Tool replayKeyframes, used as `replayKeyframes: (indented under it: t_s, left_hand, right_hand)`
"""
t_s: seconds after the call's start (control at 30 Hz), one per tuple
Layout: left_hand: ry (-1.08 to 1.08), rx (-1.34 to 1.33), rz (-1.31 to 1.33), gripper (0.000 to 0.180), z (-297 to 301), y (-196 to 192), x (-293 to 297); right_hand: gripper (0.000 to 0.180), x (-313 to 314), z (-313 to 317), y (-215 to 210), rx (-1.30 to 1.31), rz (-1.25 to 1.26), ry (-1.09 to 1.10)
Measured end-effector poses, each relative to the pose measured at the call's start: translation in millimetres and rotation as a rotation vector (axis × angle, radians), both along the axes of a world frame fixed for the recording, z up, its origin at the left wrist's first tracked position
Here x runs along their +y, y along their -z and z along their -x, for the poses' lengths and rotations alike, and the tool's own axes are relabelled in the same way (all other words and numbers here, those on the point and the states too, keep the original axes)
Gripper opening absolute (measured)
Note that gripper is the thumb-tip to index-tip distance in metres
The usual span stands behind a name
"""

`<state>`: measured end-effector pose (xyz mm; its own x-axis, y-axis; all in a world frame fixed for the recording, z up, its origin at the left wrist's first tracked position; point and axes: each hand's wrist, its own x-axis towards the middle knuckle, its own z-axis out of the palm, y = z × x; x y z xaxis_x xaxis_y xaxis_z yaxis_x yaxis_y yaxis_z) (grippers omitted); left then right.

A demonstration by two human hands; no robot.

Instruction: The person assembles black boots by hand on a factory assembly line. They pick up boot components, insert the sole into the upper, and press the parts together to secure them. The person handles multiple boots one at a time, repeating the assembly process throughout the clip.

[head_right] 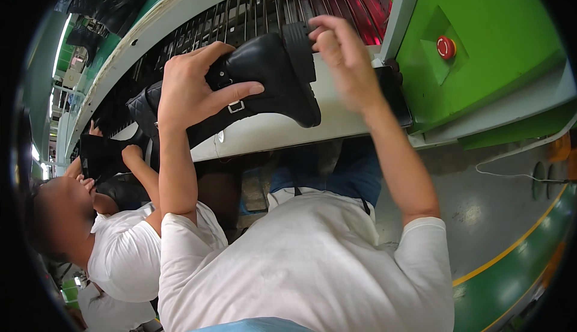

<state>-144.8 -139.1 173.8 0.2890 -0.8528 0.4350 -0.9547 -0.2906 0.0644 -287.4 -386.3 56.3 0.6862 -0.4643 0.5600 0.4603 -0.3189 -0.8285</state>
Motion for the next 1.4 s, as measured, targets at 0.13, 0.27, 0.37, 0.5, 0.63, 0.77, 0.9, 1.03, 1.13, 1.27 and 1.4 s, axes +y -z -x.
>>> replayKeyframes:
  t_s: [0.13,0.27,0.37,0.5,0.63,0.77,0.9,1.03,1.13,1.27,1.4]
  left_hand:
    - [0.036,0.006,-0.001,0.069,3,-5,-11]
    - [0.098,-0.004,0.052,0.071,2,-3,-15]
    - [0.117,0.002,0.076,0.071,-3,2,-18]
    - [0.119,-0.004,0.091,0.069,-4,3,-20]
    - [0.108,-0.014,0.067,0.068,-4,1,-24]
    - [0.113,-0.028,0.071,0.067,-3,0,-25]
    - [0.094,-0.032,0.059,0.067,2,-1,-28]
    - [0.080,-0.036,0.065,0.068,7,0,-32]
    - [0.086,-0.054,0.066,0.069,13,-1,-33]
    - [0.116,-0.078,0.095,0.068,31,-2,-23]
    - [0.090,-0.095,0.119,0.071,67,0,-14]
  right_hand:
    - [0.064,26,-22,18,-0.059,-0.072,0.085]
    - [0.057,30,-27,10,-0.071,-0.083,0.108]
    - [0.056,31,-31,14,-0.084,-0.158,0.087]
    - [0.057,33,-30,14,-0.058,-0.302,0.033]
    - [0.060,31,-33,21,-0.081,-0.300,0.078]
    - [0.061,31,-31,17,-0.081,-0.237,0.092]
    - [0.061,34,-30,11,-0.084,-0.234,0.111]
    - [0.055,24,-23,11,-0.017,-0.068,0.096]
    - [0.049,17,-16,10,-0.012,0.043,0.102]
    - [0.039,25,16,-14,0.050,-0.040,0.008]
    - [0.039,42,34,-5,-0.109,-0.128,0.042]
